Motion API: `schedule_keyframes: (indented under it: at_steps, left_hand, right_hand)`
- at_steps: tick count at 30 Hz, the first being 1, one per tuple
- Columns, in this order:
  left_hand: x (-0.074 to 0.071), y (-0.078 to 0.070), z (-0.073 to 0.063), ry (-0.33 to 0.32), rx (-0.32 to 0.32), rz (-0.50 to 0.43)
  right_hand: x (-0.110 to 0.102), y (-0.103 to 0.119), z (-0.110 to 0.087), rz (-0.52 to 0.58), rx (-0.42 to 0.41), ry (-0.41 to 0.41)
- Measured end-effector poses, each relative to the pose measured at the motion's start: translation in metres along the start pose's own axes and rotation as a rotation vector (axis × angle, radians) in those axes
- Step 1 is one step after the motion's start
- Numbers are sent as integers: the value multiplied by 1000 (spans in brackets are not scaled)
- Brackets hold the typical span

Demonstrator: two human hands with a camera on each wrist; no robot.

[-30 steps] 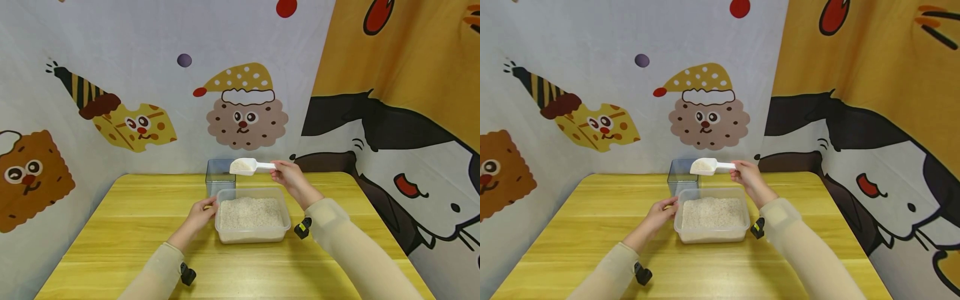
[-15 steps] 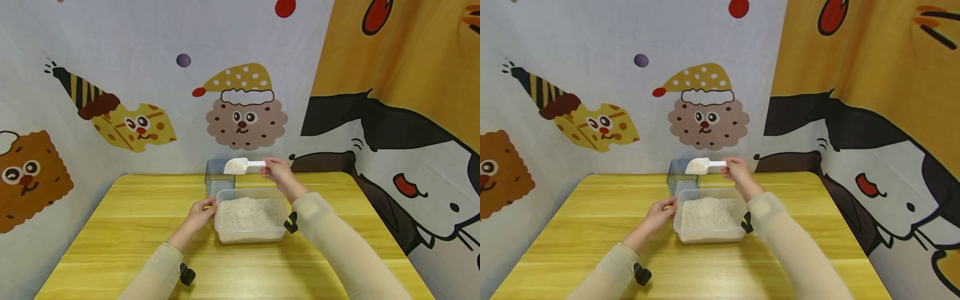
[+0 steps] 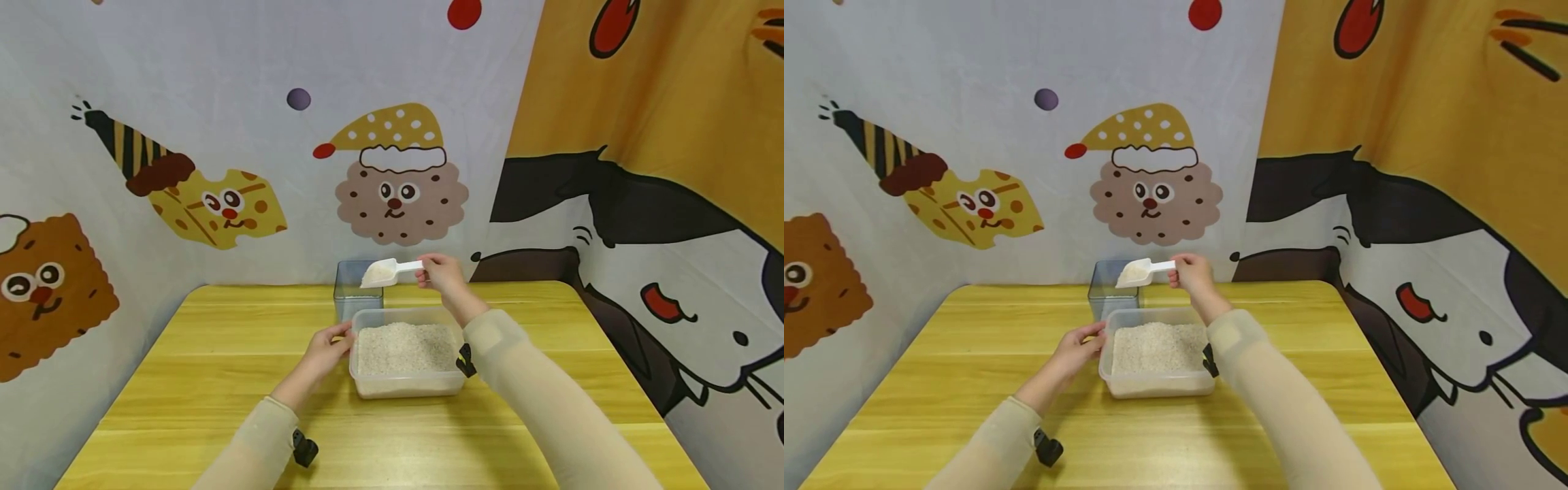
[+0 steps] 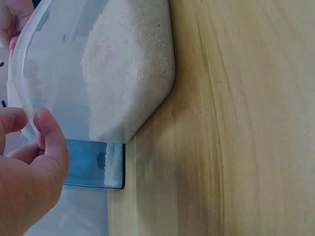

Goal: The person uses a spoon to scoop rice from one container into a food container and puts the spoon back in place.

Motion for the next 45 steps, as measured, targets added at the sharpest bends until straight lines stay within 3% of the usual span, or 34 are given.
schedule_keyframes:
  at_steps: [6, 9, 16, 23, 26, 29, 34, 37, 40, 45]
  left_hand:
    - [-1, 0, 0, 2, 4, 2]
    - [-1, 0, 0, 1, 2, 5]
    - [-1, 0, 1, -7, 2, 4]
    - [-1, 0, 0, -2, 5, 14]
    - [-2, 0, 0, -1, 7, 7]
    - [-2, 0, 0, 1, 12, 4]
    - [-2, 0, 0, 0, 18, 9]
    - [-2, 0, 0, -4, 17, 12]
    - [-1, 0, 0, -6, 15, 14]
    - [0, 0, 0, 6, 21, 14]
  right_hand:
    - [8, 5, -4, -62, -94, 8]
    - [10, 11, -7, -141, -184, 7]
    - [18, 28, -16, -456, -440, 8]
    - [31, 41, -33, -819, -774, 43]
    - [35, 43, -39, -893, -882, 66]
    - [38, 44, -43, -907, -936, 83]
    - [37, 41, -43, -904, -948, 84]
    - [34, 38, -41, -861, -887, 86]
    - [26, 35, -35, -718, -741, 85]
    - [5, 26, -23, -319, -421, 55]
Point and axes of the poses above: each hand's wrist, its own z-axis towards the middle knuckle, its own x-axis out of the palm, y = z × x, the point moved 6 cm from there along z, towards the middle knuckle, and after that the axes turned 1 degree about y, right-handed, at the moved point
